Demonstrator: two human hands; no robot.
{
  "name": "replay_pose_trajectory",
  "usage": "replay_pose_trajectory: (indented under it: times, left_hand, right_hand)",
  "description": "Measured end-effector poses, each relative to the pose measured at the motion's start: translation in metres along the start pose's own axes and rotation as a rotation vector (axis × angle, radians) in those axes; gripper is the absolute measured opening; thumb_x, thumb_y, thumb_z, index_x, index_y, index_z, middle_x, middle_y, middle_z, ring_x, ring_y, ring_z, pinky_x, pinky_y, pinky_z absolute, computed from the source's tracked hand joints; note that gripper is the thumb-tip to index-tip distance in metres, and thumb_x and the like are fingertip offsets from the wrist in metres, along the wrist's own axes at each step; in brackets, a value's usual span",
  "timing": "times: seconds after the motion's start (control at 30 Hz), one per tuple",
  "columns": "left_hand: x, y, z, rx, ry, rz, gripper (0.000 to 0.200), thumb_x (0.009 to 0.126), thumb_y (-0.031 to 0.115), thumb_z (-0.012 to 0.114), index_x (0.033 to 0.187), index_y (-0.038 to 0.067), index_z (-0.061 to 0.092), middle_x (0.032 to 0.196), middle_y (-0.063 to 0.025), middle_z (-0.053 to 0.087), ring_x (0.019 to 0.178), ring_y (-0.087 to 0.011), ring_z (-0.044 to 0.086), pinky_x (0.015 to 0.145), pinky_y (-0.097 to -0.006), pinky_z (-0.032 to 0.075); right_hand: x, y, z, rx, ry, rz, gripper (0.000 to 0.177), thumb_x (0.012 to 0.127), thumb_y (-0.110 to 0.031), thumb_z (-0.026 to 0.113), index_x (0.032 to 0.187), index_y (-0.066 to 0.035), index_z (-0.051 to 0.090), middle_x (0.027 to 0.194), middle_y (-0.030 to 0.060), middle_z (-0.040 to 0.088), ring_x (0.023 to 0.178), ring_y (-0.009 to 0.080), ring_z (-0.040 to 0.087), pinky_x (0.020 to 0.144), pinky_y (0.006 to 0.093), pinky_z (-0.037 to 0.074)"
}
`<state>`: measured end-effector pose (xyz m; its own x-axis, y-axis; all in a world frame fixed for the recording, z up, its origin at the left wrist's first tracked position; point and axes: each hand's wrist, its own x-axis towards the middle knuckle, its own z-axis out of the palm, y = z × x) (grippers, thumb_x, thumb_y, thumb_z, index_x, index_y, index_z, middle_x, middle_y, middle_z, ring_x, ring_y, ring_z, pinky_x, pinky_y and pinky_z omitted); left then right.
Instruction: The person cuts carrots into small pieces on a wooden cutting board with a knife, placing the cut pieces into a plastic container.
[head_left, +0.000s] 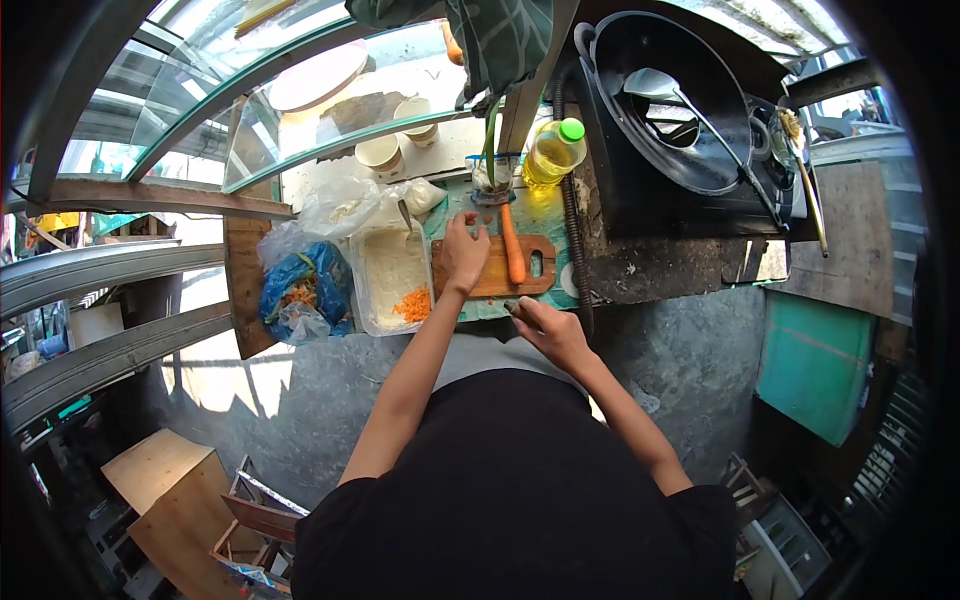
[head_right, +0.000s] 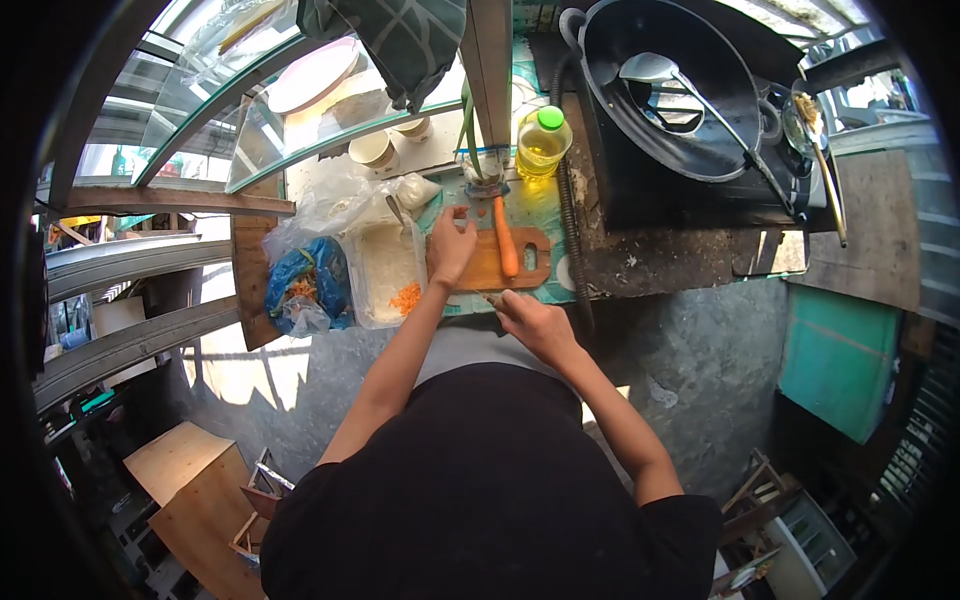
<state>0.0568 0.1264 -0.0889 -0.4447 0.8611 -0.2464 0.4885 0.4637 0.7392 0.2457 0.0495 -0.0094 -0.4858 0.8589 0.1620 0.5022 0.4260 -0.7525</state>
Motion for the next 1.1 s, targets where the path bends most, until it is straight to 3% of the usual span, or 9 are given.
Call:
replay_pose_trajectory:
  times: [0.1,0.23,0.3,0.67,0.83,0.9,0.93,1.0,1.1]
  left_hand:
    - [0.005,-0.009,-0.002,0.138,0.093,0.197,0.028,0.079,0.017,0.063,0.105,0.007,0.062,0.099,-0.0091,0.062,0.074,-0.0233,0.063,0.072,-0.0362,0.050]
    - [0.008,-0.012,-0.003,0.127,0.057,0.179,0.028,0.079,0.018,0.064,0.105,0.008,0.062,0.099,-0.0091,0.062,0.075,-0.0229,0.063,0.072,-0.0361,0.050]
    - [0.008,-0.012,-0.004,0.129,-0.027,0.142,0.028,0.078,0.018,0.067,0.103,0.008,0.061,0.101,-0.0116,0.059,0.093,-0.0308,0.061,0.079,-0.0405,0.050]
    - [0.000,-0.006,-0.015,0.335,-0.111,0.143,0.033,0.079,0.022,0.069,0.107,0.009,0.060,0.106,-0.0120,0.058,0.101,-0.0316,0.061,0.082,-0.0429,0.052]
    - [0.008,-0.023,-0.009,0.349,-0.115,0.192,0.034,0.079,0.023,0.068,0.109,0.009,0.061,0.105,-0.0122,0.061,0.097,-0.0307,0.063,0.078,-0.0429,0.052]
    - [0.013,-0.028,-0.006,-0.085,-0.236,0.069,0.032,0.081,0.016,0.067,0.110,0.004,0.062,0.096,-0.0102,0.065,0.084,-0.0233,0.065,0.071,-0.0358,0.052]
    - [0.014,-0.029,-0.003,-0.085,-0.233,0.069,0.032,0.081,0.016,0.067,0.110,0.004,0.062,0.096,-0.0102,0.065,0.084,-0.0233,0.065,0.071,-0.0358,0.052]
    - [0.011,-0.022,0.000,-0.593,-0.324,-0.325,0.029,0.082,0.007,0.064,0.111,0.000,0.063,0.087,-0.0068,0.066,0.072,-0.0142,0.060,0.064,-0.0278,0.049]
    - [0.011,-0.021,0.002,-0.630,-0.319,-0.378,0.028,0.083,0.002,0.062,0.110,-0.002,0.062,0.087,-0.0033,0.063,0.069,-0.0097,0.055,0.062,-0.0228,0.047]
  right_hand:
    - [-0.005,-0.005,-0.002,-0.142,-0.060,-0.078,0.037,0.081,-0.020,0.070,0.116,-0.014,0.058,0.070,0.0051,0.056,0.057,0.0231,0.061,0.048,0.0342,0.049]
    - [-0.008,-0.002,0.000,-0.168,-0.041,-0.083,0.038,0.082,-0.019,0.070,0.117,-0.014,0.059,0.069,0.0051,0.055,0.055,0.0230,0.059,0.047,0.0341,0.048]
    - [-0.009,0.001,0.001,-0.213,0.003,-0.025,0.039,0.082,-0.018,0.069,0.119,-0.014,0.059,0.068,0.0055,0.054,0.054,0.0235,0.059,0.047,0.0344,0.047]
    - [-0.003,-0.008,-0.004,-0.225,-0.003,-0.072,0.036,0.082,-0.017,0.070,0.116,-0.014,0.062,0.065,0.0050,0.053,0.051,0.0220,0.056,0.046,0.0342,0.045]
    - [-0.006,-0.003,0.002,-0.252,0.058,0.061,0.039,0.080,-0.013,0.071,0.119,-0.010,0.062,0.069,0.0062,0.055,0.053,0.0216,0.058,0.050,0.0325,0.047]
    - [-0.007,-0.007,0.006,-0.188,0.123,0.025,0.039,0.080,-0.013,0.071,0.118,-0.011,0.062,0.067,0.0057,0.054,0.052,0.0217,0.057,0.048,0.0332,0.046]
    - [-0.007,-0.008,0.007,-0.122,0.185,-0.011,0.038,0.080,-0.014,0.071,0.117,-0.011,0.062,0.065,0.0052,0.053,0.050,0.0217,0.057,0.046,0.0340,0.045]
    - [-0.010,-0.013,0.006,-0.125,0.149,-0.058,0.040,0.080,-0.013,0.072,0.118,-0.011,0.062,0.064,0.0048,0.052,0.050,0.0213,0.056,0.045,0.0335,0.045]
    - [-0.012,-0.012,0.009,-0.202,0.058,-0.132,0.039,0.080,-0.013,0.071,0.118,-0.010,0.062,0.064,0.0047,0.050,0.049,0.0207,0.054,0.045,0.0330,0.044]
